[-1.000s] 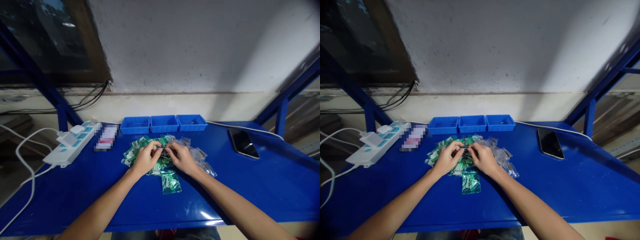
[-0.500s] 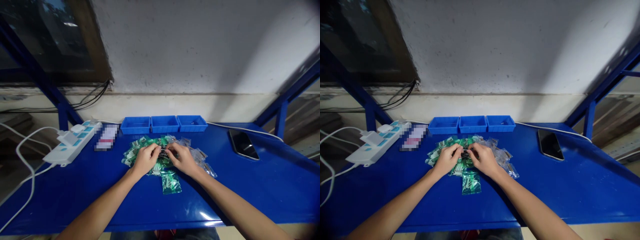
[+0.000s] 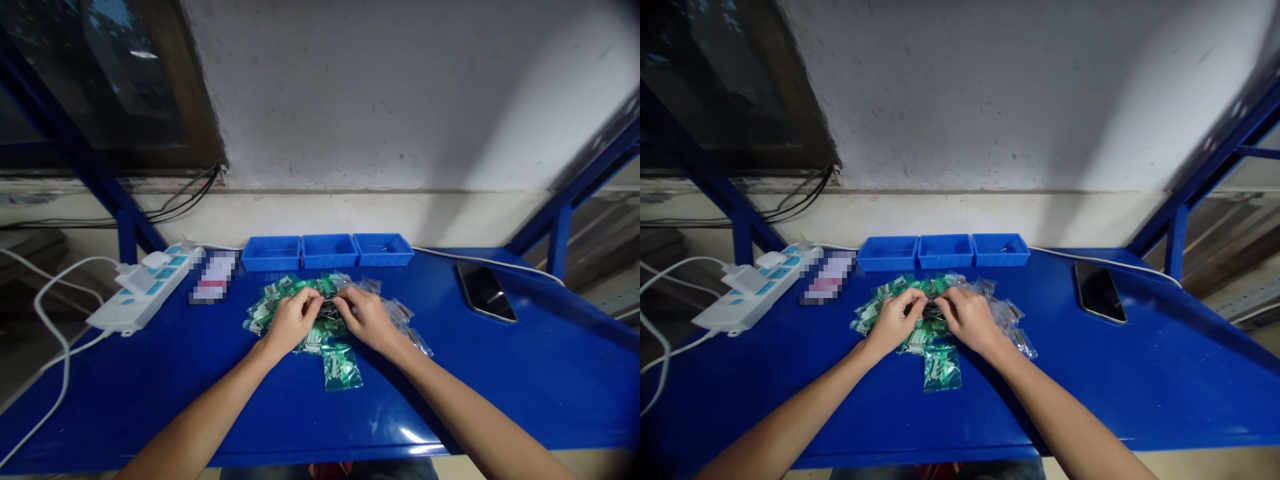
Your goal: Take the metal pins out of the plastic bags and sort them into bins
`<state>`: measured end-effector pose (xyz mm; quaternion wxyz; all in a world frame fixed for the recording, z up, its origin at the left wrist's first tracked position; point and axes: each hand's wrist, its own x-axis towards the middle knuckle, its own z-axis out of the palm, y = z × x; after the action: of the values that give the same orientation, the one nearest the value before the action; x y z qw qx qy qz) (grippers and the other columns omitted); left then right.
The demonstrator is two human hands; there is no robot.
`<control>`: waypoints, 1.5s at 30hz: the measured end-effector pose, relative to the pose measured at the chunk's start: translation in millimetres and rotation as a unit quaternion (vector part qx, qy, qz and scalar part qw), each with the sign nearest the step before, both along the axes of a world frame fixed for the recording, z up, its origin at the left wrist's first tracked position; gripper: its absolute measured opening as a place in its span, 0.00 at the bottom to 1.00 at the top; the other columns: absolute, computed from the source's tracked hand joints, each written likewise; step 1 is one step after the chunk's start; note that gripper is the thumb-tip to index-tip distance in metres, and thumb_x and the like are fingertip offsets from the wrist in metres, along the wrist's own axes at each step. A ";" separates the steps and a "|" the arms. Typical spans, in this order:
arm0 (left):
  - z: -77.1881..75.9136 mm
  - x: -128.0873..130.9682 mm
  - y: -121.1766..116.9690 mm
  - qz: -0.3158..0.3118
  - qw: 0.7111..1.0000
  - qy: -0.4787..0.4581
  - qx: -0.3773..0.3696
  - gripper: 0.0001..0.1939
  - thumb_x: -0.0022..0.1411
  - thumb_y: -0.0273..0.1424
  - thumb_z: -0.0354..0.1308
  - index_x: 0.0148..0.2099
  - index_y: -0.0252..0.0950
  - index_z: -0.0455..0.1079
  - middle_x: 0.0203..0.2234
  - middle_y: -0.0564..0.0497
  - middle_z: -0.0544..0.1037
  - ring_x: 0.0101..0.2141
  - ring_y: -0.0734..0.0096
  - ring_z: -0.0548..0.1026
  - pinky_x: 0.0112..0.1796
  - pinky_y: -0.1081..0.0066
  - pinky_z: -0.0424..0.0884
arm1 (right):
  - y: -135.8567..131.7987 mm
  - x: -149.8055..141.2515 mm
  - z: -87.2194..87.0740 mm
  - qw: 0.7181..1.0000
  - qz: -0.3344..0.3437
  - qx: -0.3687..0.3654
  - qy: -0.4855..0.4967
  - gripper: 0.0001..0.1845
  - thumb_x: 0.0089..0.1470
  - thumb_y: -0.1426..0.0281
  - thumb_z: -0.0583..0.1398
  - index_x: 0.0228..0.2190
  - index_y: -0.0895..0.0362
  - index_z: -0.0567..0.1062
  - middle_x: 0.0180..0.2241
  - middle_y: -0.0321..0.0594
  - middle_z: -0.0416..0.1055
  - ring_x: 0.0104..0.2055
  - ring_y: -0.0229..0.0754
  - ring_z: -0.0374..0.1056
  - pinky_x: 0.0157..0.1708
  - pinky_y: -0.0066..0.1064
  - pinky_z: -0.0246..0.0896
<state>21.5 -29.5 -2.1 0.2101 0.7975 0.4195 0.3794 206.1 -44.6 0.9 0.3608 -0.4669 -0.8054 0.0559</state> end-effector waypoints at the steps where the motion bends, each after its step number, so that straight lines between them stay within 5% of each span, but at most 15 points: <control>1: -0.1 -0.1 0.2 0.004 1.000 0.000 -0.002 0.12 0.66 0.33 0.46 0.31 0.36 0.64 0.17 0.57 0.66 0.20 0.75 0.67 0.25 0.75 0.60 | -0.9 -0.3 1.5 1.000 0.009 0.002 -0.004 0.11 0.61 0.65 0.51 0.31 0.56 0.68 0.24 0.38 0.69 0.24 0.38 0.64 0.26 0.28 0.54; 5: 1.3 -1.9 0.0 0.003 1.000 0.008 -0.005 0.15 0.67 0.34 0.44 0.29 0.36 0.63 0.17 0.56 0.67 0.20 0.75 0.68 0.26 0.75 0.61 | -3.2 0.9 6.1 0.999 0.037 0.036 -0.007 0.09 0.59 0.68 0.53 0.31 0.56 0.70 0.25 0.38 0.69 0.26 0.38 0.64 0.28 0.29 0.56; 10: 7.8 -8.5 5.2 0.032 0.999 0.024 0.008 0.13 0.67 0.35 0.44 0.36 0.37 0.67 0.20 0.55 0.71 0.22 0.74 0.70 0.25 0.74 0.61 | -13.6 13.2 28.1 0.979 -0.002 0.182 0.095 0.02 0.54 0.74 0.57 0.30 0.57 0.71 0.23 0.36 0.67 0.24 0.36 0.61 0.25 0.29 0.56; 17: 6.0 -10.2 10.6 0.082 0.986 0.143 0.025 0.09 0.63 0.33 0.49 0.36 0.38 0.70 0.28 0.52 0.77 0.32 0.66 0.74 0.32 0.68 0.65 | -34.6 28.0 81.2 0.845 -0.198 0.403 0.292 0.08 0.53 0.70 0.56 0.23 0.54 0.67 0.20 0.35 0.63 0.22 0.39 0.62 0.23 0.33 0.56; 23: -0.8 0.3 4.1 0.127 0.957 0.261 0.025 0.12 0.61 0.39 0.51 0.38 0.38 0.71 0.35 0.47 0.77 0.42 0.53 0.70 0.39 0.56 0.64 | -10.9 53.2 92.3 0.811 -0.304 0.458 0.199 0.10 0.54 0.67 0.55 0.22 0.53 0.65 0.21 0.36 0.59 0.24 0.40 0.60 0.27 0.35 0.55; 25: -0.4 1.4 5.4 0.146 0.953 0.266 0.005 0.13 0.61 0.40 0.51 0.39 0.38 0.71 0.36 0.47 0.77 0.43 0.51 0.69 0.40 0.54 0.64 | 8.3 63.8 85.2 0.823 -0.351 0.416 0.162 0.09 0.55 0.67 0.54 0.25 0.54 0.67 0.22 0.37 0.61 0.25 0.40 0.61 0.29 0.35 0.57; 28: 0.0 0.9 10.4 0.172 0.951 0.255 -0.021 0.12 0.61 0.39 0.51 0.38 0.38 0.71 0.36 0.47 0.76 0.43 0.51 0.68 0.41 0.53 0.63 | 34.6 72.9 62.9 0.889 -0.400 0.213 0.057 0.10 0.53 0.64 0.55 0.33 0.57 0.70 0.22 0.37 0.65 0.26 0.42 0.62 0.28 0.33 0.55; 31: -1.8 -0.1 14.6 0.170 0.956 0.237 -0.025 0.09 0.60 0.36 0.52 0.34 0.38 0.70 0.34 0.48 0.76 0.41 0.52 0.68 0.40 0.54 0.62 | 42.3 69.5 36.6 0.914 -0.397 0.068 -0.041 0.13 0.49 0.61 0.58 0.32 0.57 0.71 0.27 0.42 0.69 0.30 0.45 0.61 0.28 0.33 0.52; 34: -4.7 -1.2 15.4 0.150 0.965 0.215 -0.008 0.07 0.61 0.34 0.53 0.32 0.38 0.69 0.32 0.49 0.76 0.40 0.53 0.68 0.39 0.55 0.61 | 31.8 55.5 20.7 0.940 -0.335 0.069 -0.006 0.05 0.49 0.69 0.55 0.24 0.55 0.67 0.26 0.40 0.67 0.30 0.44 0.59 0.29 0.33 0.51; 40: -3.2 -5.4 14.9 0.133 0.980 0.147 0.007 0.08 0.61 0.33 0.51 0.32 0.38 0.68 0.27 0.51 0.76 0.36 0.57 0.69 0.38 0.60 0.61 | 14.0 17.5 15.6 0.978 -0.188 0.065 0.060 0.09 0.48 0.77 0.49 0.20 0.53 0.58 0.23 0.36 0.59 0.29 0.42 0.56 0.32 0.33 0.52; 45: -1.3 -7.5 17.1 0.085 0.986 0.140 0.012 0.09 0.63 0.32 0.49 0.34 0.37 0.68 0.27 0.51 0.75 0.35 0.62 0.71 0.35 0.66 0.64 | 11.1 1.8 8.2 0.995 -0.092 -0.002 0.039 0.14 0.45 0.78 0.53 0.36 0.55 0.64 0.31 0.40 0.64 0.35 0.45 0.61 0.35 0.35 0.57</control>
<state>14.0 -12.3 -3.3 0.1068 0.8067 0.5066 0.2850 207.9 -33.5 9.1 0.3944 -0.5371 -0.7445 0.0418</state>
